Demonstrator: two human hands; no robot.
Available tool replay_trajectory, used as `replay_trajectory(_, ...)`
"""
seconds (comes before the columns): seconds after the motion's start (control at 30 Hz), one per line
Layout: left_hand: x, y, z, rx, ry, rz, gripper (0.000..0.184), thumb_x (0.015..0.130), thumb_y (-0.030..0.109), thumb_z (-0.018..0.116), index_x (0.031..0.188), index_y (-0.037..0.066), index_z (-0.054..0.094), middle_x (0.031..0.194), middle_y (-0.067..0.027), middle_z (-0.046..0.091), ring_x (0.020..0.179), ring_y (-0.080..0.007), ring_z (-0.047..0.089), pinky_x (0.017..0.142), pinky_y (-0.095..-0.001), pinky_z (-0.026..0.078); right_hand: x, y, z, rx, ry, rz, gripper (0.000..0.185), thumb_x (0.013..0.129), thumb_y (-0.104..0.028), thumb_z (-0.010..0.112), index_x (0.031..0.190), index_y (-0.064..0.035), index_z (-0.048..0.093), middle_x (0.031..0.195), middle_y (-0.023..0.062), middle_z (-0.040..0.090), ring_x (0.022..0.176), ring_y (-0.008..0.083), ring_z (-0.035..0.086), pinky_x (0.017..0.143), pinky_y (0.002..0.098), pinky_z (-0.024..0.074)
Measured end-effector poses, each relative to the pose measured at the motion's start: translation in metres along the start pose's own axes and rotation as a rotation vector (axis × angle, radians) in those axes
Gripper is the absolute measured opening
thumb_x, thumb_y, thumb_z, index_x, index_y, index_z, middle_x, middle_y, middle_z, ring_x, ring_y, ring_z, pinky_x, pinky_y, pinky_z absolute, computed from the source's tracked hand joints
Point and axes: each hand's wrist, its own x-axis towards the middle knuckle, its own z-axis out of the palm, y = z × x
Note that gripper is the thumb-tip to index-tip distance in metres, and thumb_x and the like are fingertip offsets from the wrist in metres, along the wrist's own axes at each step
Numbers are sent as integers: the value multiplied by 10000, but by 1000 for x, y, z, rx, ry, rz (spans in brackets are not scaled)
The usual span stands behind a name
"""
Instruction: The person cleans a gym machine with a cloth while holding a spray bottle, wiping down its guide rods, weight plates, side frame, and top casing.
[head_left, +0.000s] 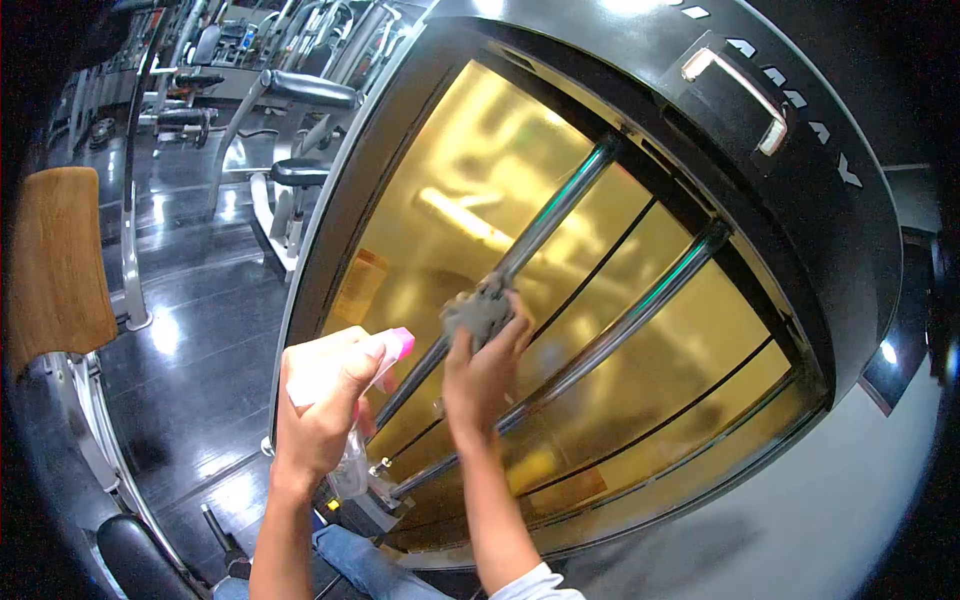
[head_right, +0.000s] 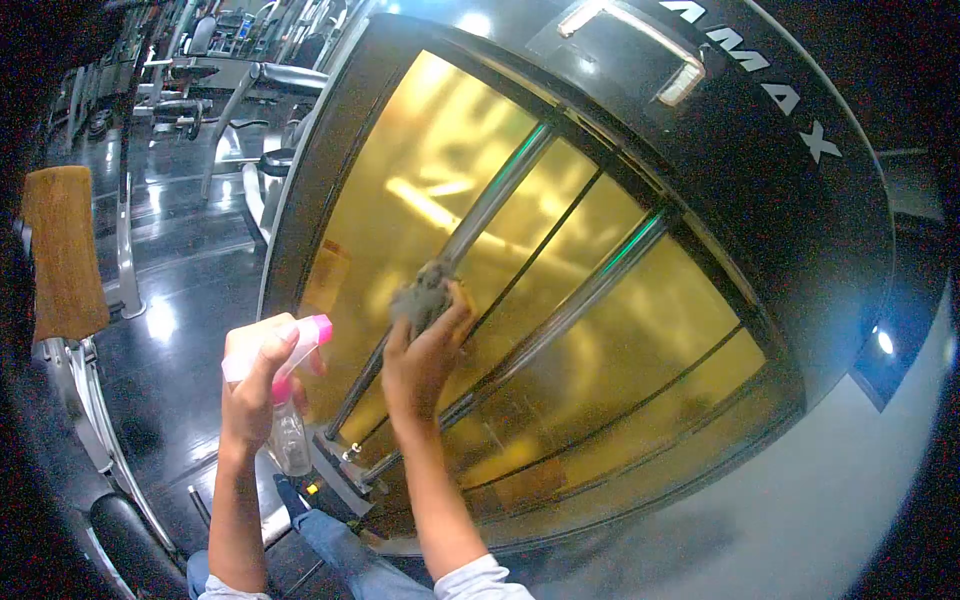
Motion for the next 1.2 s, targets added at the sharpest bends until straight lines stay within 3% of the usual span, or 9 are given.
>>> replay_trajectory(0.17, 1, -1, -1, 28, 7, -8, 371, 934, 280, 570, 762, -39, 653, 669, -69, 627, 436, -107, 524, 399, -242, 392, -6, 5, 12, 339, -5, 275, 571, 818, -56, 577, 1344, 56, 384, 1293, 278, 433, 1254, 423, 421, 1095, 489, 293)
replay_trajectory(0.4, 2, -2, -7, 29, -11, 3, 346, 935, 255, 557, 928, -55, 712, 678, -75, 624, 440, -112, 519, 398, -242, 391, 60, -19, -6, 777, 136, 356, 433, 928, -85, 477, 1332, 62, 419, 1166, 199, 583, 1085, 304, 582, 990, 373, 426)
replay_trajectory(0.53, 1, 2, -8, 58, -12, 4, 357, 935, 261, 555, 974, -55, 716, 684, -76, 622, 443, -108, 513, 399, -240, 399, 38, 25, 3, 627, 12, 378, 448, 930, -103, 483, 1342, 55, 407, 1158, 201, 593, 1082, 311, 588, 988, 380, 426)
replay_trajectory(0.6, 1, 2, -8, 54, -13, 9, 359, 935, 263, 556, 972, -55, 716, 684, -76, 623, 446, -105, 511, 399, -239, 401, 9, 39, 17, 309, 101, 388, 179, 972, -154, 489, 1091, -42, 561, 891, 34, 631, 776, 131, 592, 688, 283, 466)
replay_trajectory(0.73, 2, 2, -6, 45, -4, 9, 356, 933, 264, 561, 964, -55, 716, 685, -77, 623, 456, -100, 509, 401, -237, 400, -41, 41, 21, 276, 42, 324, 164, 968, -89, 476, 1105, -31, 545, 971, 66, 657, 897, 182, 630, 825, 314, 481)
replay_trajectory(0.8, 2, 1, -7, 40, -7, 0, 354, 933, 264, 563, 957, -55, 716, 687, -75, 624, 456, -100, 508, 401, -237, 400, -55, 37, 12, 472, -239, 369, 455, 911, -82, 557, 1317, 61, 408, 1188, 258, 585, 1149, 397, 559, 1011, 425, 400)
replay_trajectory(0.9, 2, -1, -5, 33, -1, 2, 351, 934, 263, 564, 944, -54, 714, 690, -70, 626, 457, -98, 506, 401, -237, 401, -59, 28, -7, 391, -325, 475, 485, 896, -45, 561, 1340, 59, 394, 1181, 242, 592, 1151, 382, 562, 1015, 428, 402)
replay_trajectory(1.03, 4, -4, -7, 11, -8, -17, 347, 936, 264, 571, 928, -54, 712, 688, -61, 627, 460, -93, 505, 400, -239, 404, -36, -8, -46, 331, -466, 345, 493, 846, 19, 600, 1316, -10, 455, 1218, 213, 578, 1158, 375, 563, 1012, 432, 420)
replay_trajectory(1.2, 3, -3, -10, 18, -15, -19, 350, 934, 274, 584, 894, -51, 706, 675, -56, 625, 460, -93, 509, 397, -238, 404, 43, -31, -54, -80, -251, -382, 480, 781, -25, 702, 1234, -93, 560, 1206, 143, 584, 1132, 358, 576, 966, 436, 467)
